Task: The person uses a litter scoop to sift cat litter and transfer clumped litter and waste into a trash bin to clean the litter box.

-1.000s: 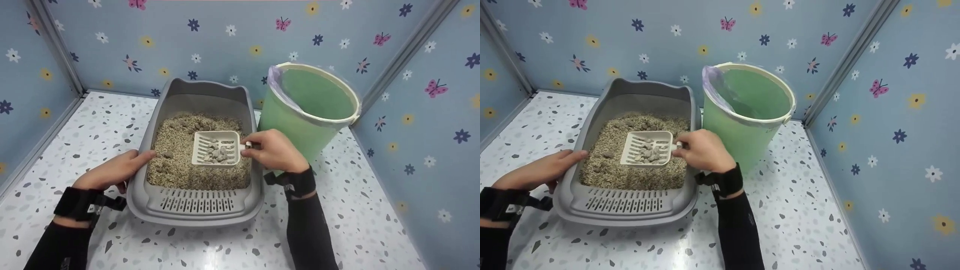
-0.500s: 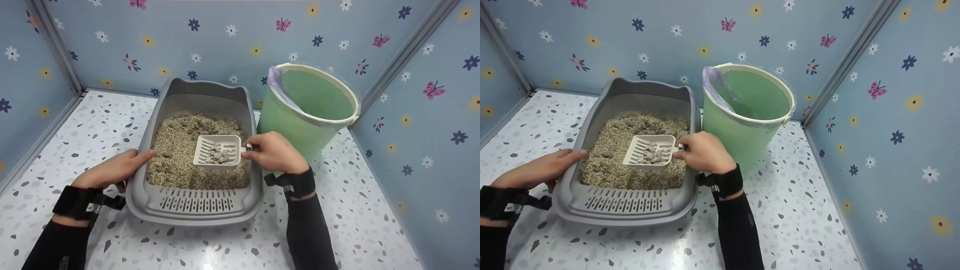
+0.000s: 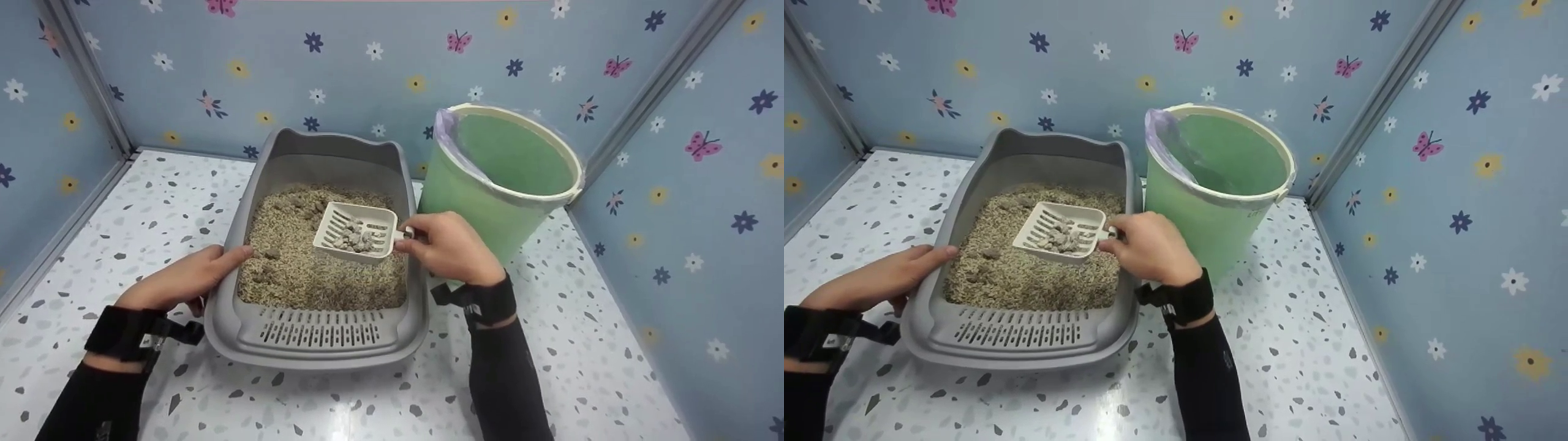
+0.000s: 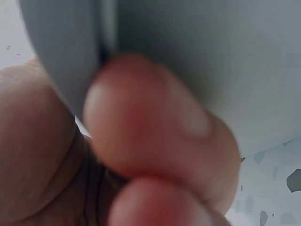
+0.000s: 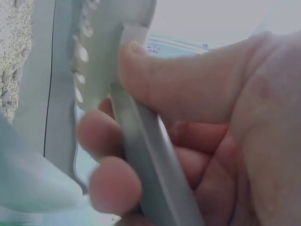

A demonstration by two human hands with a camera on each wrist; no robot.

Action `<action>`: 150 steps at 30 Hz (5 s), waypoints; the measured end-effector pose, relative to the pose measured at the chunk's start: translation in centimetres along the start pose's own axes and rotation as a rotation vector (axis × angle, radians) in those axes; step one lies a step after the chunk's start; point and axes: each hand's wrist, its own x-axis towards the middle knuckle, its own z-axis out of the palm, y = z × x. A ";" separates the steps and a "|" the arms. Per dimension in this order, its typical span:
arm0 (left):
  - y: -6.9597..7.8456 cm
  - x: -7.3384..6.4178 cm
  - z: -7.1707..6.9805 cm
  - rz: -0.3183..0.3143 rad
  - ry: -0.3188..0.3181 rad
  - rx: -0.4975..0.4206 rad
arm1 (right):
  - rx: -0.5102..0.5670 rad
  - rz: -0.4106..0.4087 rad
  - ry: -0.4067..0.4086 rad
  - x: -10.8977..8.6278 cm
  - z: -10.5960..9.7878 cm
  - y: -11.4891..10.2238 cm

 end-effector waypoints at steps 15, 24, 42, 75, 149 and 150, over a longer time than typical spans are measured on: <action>-0.4 0.0 0.1 0.006 -0.003 -0.008 | 0.028 0.137 0.051 -0.1 -7.6 -2.4; -0.1 0.2 0.1 0.001 -0.008 0.002 | 0.005 0.347 0.239 -1.2 -14.5 0.0; -0.3 0.2 0.2 0.012 -0.009 -0.028 | -0.175 0.523 0.200 -0.9 -17.6 4.4; -0.6 -0.2 0.0 -0.002 -0.005 0.004 | -0.956 -0.038 0.385 -1.0 -14.0 5.0; -0.3 0.0 0.1 0.030 0.015 -0.016 | -0.835 -0.202 -0.188 17.4 12.3 -2.5; -0.3 0.0 0.1 0.029 0.013 -0.018 | -0.815 -0.209 -0.189 17.1 12.0 -2.6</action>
